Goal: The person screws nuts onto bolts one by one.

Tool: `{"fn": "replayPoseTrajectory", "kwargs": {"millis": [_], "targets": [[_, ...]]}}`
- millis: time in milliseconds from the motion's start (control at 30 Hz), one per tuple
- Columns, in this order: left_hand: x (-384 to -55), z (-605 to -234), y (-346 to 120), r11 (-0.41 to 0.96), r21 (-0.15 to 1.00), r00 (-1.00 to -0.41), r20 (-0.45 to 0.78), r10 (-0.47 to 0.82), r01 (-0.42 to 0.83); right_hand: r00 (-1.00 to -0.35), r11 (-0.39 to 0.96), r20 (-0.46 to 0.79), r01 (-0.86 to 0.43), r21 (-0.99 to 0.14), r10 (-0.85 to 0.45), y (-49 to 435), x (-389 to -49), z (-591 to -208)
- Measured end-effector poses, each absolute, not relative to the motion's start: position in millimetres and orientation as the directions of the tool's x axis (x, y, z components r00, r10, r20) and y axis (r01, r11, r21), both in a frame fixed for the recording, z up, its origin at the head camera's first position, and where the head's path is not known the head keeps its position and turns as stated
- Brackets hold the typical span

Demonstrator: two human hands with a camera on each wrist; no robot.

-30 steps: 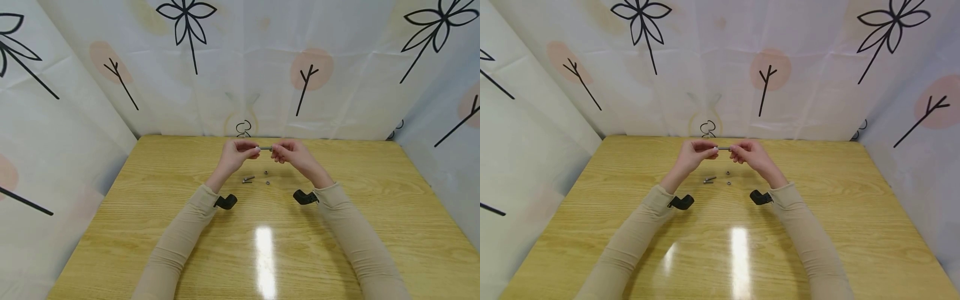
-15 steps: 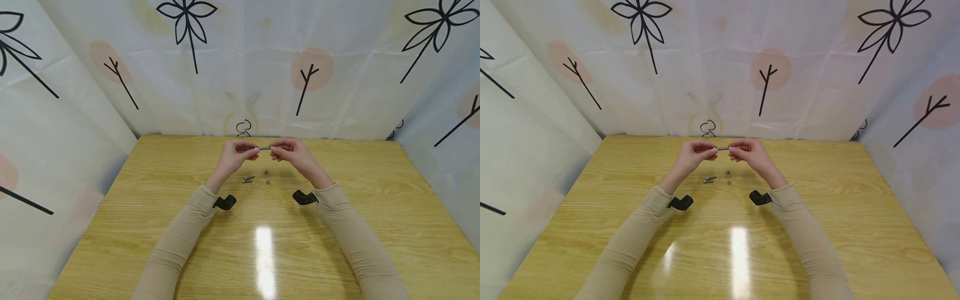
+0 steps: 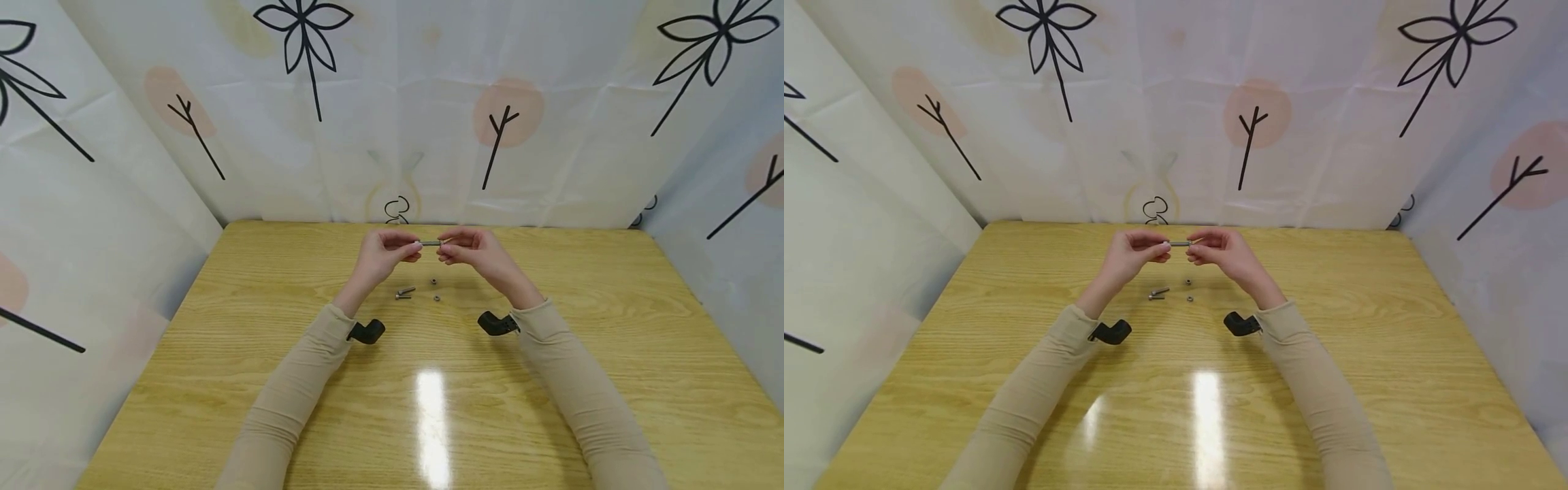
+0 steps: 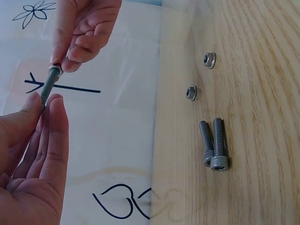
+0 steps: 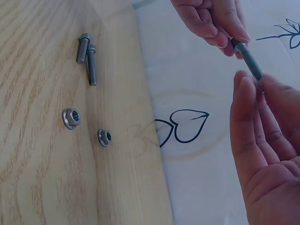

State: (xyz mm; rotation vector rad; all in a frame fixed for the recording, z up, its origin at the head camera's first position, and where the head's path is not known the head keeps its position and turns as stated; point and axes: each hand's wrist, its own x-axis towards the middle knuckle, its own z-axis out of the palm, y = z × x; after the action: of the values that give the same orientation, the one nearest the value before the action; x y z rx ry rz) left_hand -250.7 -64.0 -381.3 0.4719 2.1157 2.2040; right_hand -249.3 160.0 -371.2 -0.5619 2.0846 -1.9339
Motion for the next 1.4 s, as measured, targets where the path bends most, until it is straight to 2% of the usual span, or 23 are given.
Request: {"fn": "replayPoseTrajectory", "kwargs": {"millis": [200,433,700,967,1267,1400], "targets": [[-247.9,-379.5,-62.7,-0.055,0.983,-0.953,0.181,0.244,0.173,-0.91,0.097,0.048,-0.097,-0.991,-0.413,157.4,-250.8,-374.3],[-250.1,-382.5,-65.0,-0.063,0.985,-0.959,0.171,0.227,0.16,-0.896,0.051,0.088,-0.122,-0.991,-0.435,159.2,-251.8,-375.0],[-249.6,-383.6,-64.5,-0.069,0.987,-0.959,0.156,0.236,0.144,-0.911,0.169,0.044,-0.124,-0.978,-0.41,155.2,-251.6,-374.3],[-250.3,-384.3,-67.2,-0.08,0.987,-0.959,0.154,0.236,0.139,-0.893,0.034,0.09,-0.117,-0.993,-0.441,157.7,-251.7,-376.9],[-250.0,-385.2,-65.5,-0.057,0.99,-0.952,0.14,0.271,0.129,-0.918,0.088,0.047,-0.088,-0.992,-0.393,152.9,-251.3,-379.5],[-249.9,-385.4,-66.5,-0.06,0.99,-0.957,0.136,0.255,0.125,-0.911,0.062,0.055,-0.088,-0.994,-0.408,155.9,-250.4,-379.7]]}}
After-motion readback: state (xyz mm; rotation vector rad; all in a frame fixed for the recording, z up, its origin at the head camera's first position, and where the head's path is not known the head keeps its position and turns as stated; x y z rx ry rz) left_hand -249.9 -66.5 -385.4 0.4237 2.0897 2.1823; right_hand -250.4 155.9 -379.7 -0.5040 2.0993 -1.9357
